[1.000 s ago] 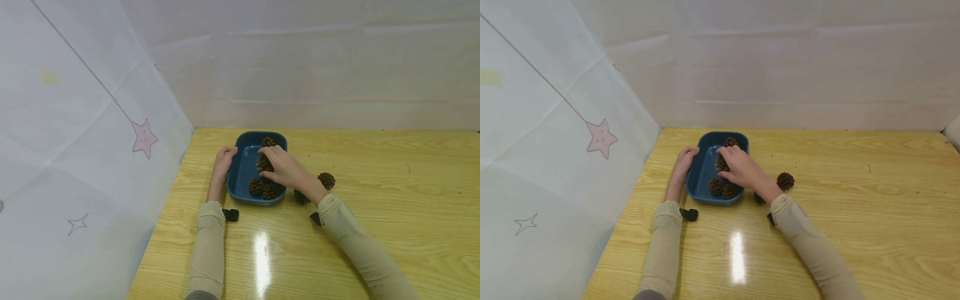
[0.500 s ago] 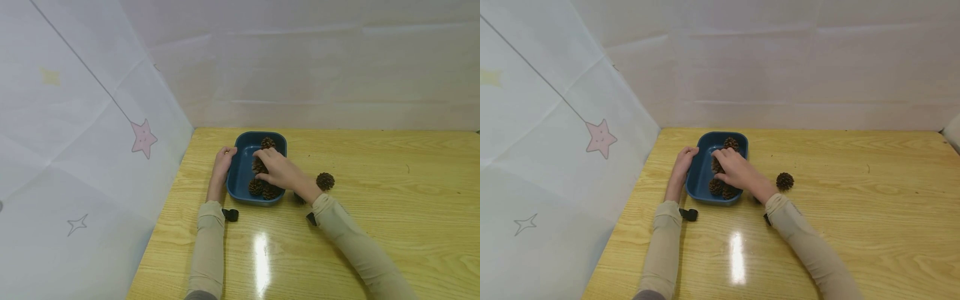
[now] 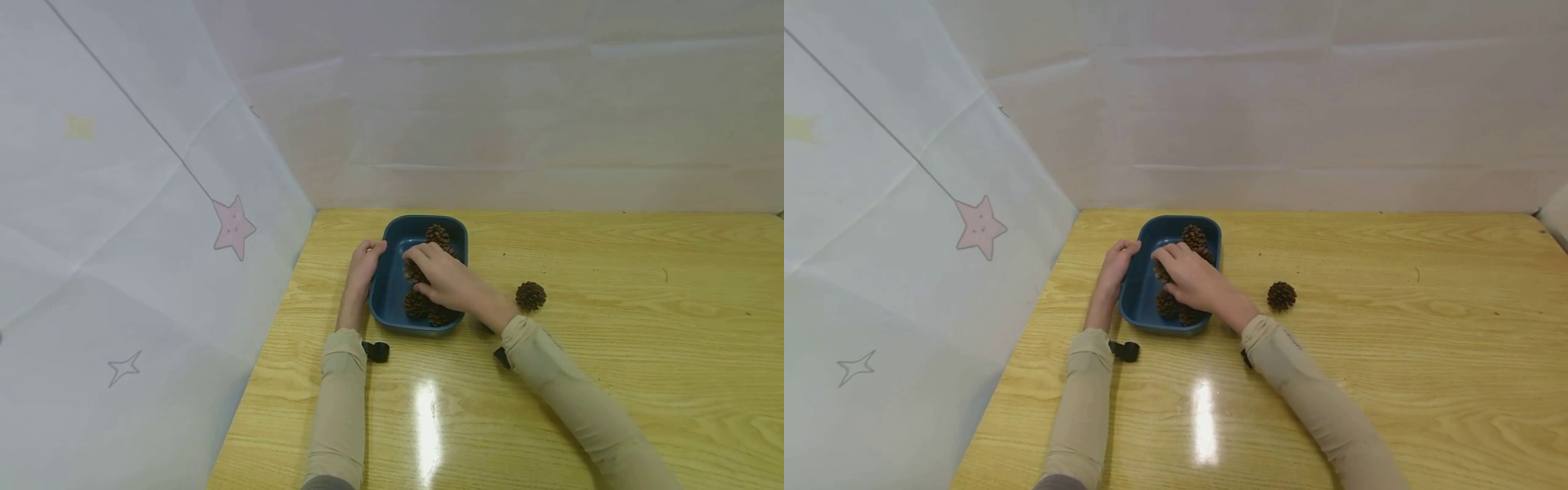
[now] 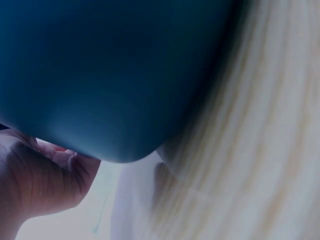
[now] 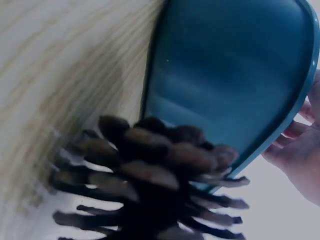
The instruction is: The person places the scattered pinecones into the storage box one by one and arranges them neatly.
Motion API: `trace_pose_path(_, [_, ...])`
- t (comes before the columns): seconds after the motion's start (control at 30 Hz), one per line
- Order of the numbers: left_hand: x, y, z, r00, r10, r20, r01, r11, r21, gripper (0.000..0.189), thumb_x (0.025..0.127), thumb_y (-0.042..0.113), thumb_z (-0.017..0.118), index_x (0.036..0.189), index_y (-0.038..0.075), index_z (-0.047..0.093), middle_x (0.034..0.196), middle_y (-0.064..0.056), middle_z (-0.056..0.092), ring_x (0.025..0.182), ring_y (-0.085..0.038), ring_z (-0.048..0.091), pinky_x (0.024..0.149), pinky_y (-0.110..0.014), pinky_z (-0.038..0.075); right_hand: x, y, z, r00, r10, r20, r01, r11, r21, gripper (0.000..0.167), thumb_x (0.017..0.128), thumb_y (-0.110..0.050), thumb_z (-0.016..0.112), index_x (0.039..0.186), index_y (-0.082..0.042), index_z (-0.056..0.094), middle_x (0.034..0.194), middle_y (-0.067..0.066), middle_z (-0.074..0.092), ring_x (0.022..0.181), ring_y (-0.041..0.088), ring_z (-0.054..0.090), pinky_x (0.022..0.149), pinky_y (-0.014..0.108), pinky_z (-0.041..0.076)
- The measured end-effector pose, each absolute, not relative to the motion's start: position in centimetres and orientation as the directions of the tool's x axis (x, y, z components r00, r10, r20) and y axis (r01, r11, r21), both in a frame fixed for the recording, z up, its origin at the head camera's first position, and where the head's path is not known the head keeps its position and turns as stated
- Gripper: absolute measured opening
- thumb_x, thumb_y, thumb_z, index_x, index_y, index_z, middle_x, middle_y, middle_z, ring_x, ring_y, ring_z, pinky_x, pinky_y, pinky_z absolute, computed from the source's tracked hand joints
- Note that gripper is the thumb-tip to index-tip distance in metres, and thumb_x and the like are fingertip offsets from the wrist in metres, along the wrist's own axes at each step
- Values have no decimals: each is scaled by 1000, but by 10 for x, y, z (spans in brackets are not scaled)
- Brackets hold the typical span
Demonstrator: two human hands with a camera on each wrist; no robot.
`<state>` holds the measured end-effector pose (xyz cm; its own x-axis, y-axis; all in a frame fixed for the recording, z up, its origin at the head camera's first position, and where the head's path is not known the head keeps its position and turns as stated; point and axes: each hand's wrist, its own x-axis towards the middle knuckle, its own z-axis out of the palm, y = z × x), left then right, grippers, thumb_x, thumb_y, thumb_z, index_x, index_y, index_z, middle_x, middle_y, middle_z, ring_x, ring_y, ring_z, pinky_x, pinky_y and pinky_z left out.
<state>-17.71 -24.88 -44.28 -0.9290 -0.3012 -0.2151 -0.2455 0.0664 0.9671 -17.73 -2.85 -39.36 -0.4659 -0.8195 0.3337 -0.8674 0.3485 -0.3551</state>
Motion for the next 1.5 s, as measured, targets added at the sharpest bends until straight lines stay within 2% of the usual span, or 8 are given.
trace_pose_path(0.33, [-176,-248,-440,-931,-300,-209,-238,64,969,28,105,31,61,98,5,55,77,-4,49,70,-17,48,65,-29,39,-181,-34,-396,-479,-789,385,-866,352,-356,54,90,-6,82,135,3,53,132,21,57,121,36,56,99,45,49])
trace_pose_path(0.63, [-176,-248,-442,-932,-299,-205,-233,63,970,29,105,32,61,101,4,57,77,-4,50,69,-17,50,64,-29,41,-184,-41,-397,-511,-800,315,-842,394,-368,53,93,-4,78,138,5,51,136,24,54,125,38,54,101,45,49])
trace_pose_path(0.93, [-177,-248,-443,-934,-297,-198,-230,77,970,32,105,32,61,105,0,59,83,-7,56,74,-19,54,69,-31,43,-187,-45,-404,-503,-815,288,-855,420,-304,53,93,-5,78,137,5,51,132,24,55,124,37,55,100,43,50])
trace_pose_path(1.27, [-177,-249,-444,-933,-300,-201,-235,81,969,33,106,32,60,106,0,59,86,-8,55,76,-19,53,69,-30,43,-186,-51,-404,-469,-836,286,-869,378,-319,53,92,-3,79,137,5,52,130,22,56,120,35,57,98,42,51])
trace_pose_path(1.5, [-177,-249,-443,-932,-302,-202,-234,75,969,32,105,32,61,107,-1,59,91,-9,58,80,-20,55,72,-32,44,-187,-51,-406,-477,-843,248,-865,399,-306,57,91,-4,81,139,5,51,128,22,57,118,35,58,96,42,52])
